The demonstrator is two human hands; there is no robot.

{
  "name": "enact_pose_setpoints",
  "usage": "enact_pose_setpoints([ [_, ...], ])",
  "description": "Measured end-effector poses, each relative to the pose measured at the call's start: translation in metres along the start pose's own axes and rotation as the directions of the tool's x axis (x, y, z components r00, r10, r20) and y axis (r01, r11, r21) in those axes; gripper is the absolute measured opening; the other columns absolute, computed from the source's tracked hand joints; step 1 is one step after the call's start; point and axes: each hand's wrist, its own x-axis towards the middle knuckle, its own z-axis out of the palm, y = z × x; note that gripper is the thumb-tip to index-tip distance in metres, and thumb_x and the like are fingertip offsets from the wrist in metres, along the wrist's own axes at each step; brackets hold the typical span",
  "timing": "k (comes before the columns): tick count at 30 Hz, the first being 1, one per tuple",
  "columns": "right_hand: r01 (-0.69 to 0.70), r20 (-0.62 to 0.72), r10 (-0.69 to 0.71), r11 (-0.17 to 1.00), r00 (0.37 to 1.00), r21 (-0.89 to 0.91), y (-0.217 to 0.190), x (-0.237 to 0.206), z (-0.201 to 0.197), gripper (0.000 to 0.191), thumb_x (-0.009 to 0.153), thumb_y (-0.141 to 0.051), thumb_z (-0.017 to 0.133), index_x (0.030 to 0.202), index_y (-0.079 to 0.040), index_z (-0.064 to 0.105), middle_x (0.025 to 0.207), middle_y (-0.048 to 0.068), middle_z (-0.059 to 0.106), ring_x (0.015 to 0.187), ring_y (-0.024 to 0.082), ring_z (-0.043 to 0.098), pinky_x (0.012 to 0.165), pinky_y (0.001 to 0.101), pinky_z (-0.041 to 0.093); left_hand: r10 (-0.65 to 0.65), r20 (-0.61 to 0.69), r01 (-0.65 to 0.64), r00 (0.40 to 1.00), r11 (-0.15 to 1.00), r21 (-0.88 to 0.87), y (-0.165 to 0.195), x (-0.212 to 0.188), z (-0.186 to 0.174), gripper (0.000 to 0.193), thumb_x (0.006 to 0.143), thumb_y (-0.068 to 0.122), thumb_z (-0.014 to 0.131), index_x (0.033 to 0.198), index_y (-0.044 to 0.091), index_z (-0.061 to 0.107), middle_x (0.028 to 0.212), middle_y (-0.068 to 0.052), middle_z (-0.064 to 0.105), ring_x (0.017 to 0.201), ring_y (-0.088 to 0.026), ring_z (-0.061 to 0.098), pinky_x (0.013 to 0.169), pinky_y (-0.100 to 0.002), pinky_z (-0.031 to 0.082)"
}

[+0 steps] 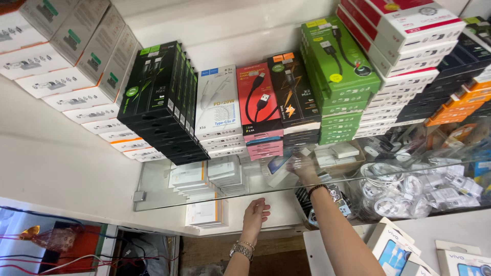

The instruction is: The person picks up white charger boxes from the glass display shelf and wipes each one with a red cloth. They stack the wiped boxes and place them one by one into an open cardboard box on the counter, continuing until the box is filled.

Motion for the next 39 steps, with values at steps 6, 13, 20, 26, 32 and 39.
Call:
enact_pose_setpoints([
  [6, 0.113, -0.116, -0.179, 0.896, 0.977, -0.429, -0.030, -0.087, -0.027, 0.027, 0.096, -0.011, 0.065, 0.121, -0.005, 0.073, 0.075, 0.005, 0.066, 0.061, 0.010, 0.060, 0.056, 0.0263, 0.050, 0.081, -0.094, -0.078, 0.992, 0.996, 0.034, 0.042, -0.018, 0.029, 0.048, 0.098, 0.040, 0.055, 0.133, 0.007, 0.061, 0.124, -0.010, 0.069, 0.108, -0.019, 0.064, 0.090, -0.034, 0.053],
  [13, 0.048, -0.094, -0.105, 0.879, 0.990, -0.474, -0.086, -0.197, -0.104, 0.021, 0.094, -0.015, 0.070, 0.112, -0.008, 0.078, 0.077, 0.002, 0.066, 0.067, 0.007, 0.056, 0.062, 0.0255, 0.047, 0.300, -0.192, -0.284, 0.935, 0.953, 0.102, 0.070, -0.064, 0.103, 0.053, 0.096, 0.047, 0.058, 0.132, 0.009, 0.060, 0.127, -0.012, 0.065, 0.113, -0.021, 0.061, 0.096, -0.033, 0.044],
  [20, 0.019, -0.042, -0.040, 0.909, 0.998, -0.417, -0.142, -0.290, -0.202, 0.016, 0.095, -0.020, 0.068, 0.100, -0.006, 0.073, 0.093, 0.000, 0.070, 0.079, 0.008, 0.063, 0.077, 0.0285, 0.055, 0.177, -0.007, -0.176, 0.984, 0.982, 0.061, 0.043, -0.090, 0.176, 0.040, 0.098, 0.042, 0.057, 0.111, 0.005, 0.064, 0.099, -0.006, 0.070, 0.092, -0.022, 0.065, 0.084, -0.035, 0.051],
  [26, -0.084, 0.177, 0.204, 0.848, 0.963, -0.523, -0.172, -0.343, -0.259, 0.022, 0.096, -0.023, 0.070, 0.111, -0.007, 0.071, 0.094, 0.000, 0.067, 0.085, 0.008, 0.062, 0.075, 0.0265, 0.051, 0.206, 0.270, -0.258, 0.941, 0.950, 0.178, 0.005, -0.108, 0.259, 0.045, 0.102, 0.041, 0.057, 0.114, -0.001, 0.068, 0.106, -0.009, 0.068, 0.101, -0.022, 0.064, 0.088, -0.035, 0.048],
  [32, -0.154, 0.143, 0.306, 0.765, 0.941, -0.626, -0.156, -0.353, -0.278, 0.042, 0.093, -0.029, 0.066, 0.134, -0.020, 0.064, 0.101, 0.001, 0.073, 0.089, 0.009, 0.067, 0.084, 0.0253, 0.058, 0.525, 0.065, -0.469, 0.848, 0.690, 0.551, -0.014, -0.140, 0.318, 0.071, 0.077, 0.038, 0.079, 0.136, 0.005, 0.055, 0.126, -0.021, 0.064, 0.121, -0.037, 0.060, 0.103, -0.044, 0.047],
  [39, 0.034, -0.076, -0.364, 0.288, 0.928, -0.957, -0.146, -0.330, -0.396, 0.047, 0.088, -0.029, 0.076, 0.131, -0.014, 0.066, 0.118, 0.022, 0.068, 0.113, 0.036, 0.065, 0.102, 0.0422, 0.052, 0.318, -0.187, -0.110, 0.929, 0.723, 0.682, 0.000, -0.186, 0.310, 0.086, 0.075, 0.057, 0.078, 0.142, 0.010, 0.052, 0.127, -0.019, 0.066, 0.122, -0.036, 0.060, 0.105, -0.047, 0.045],
])
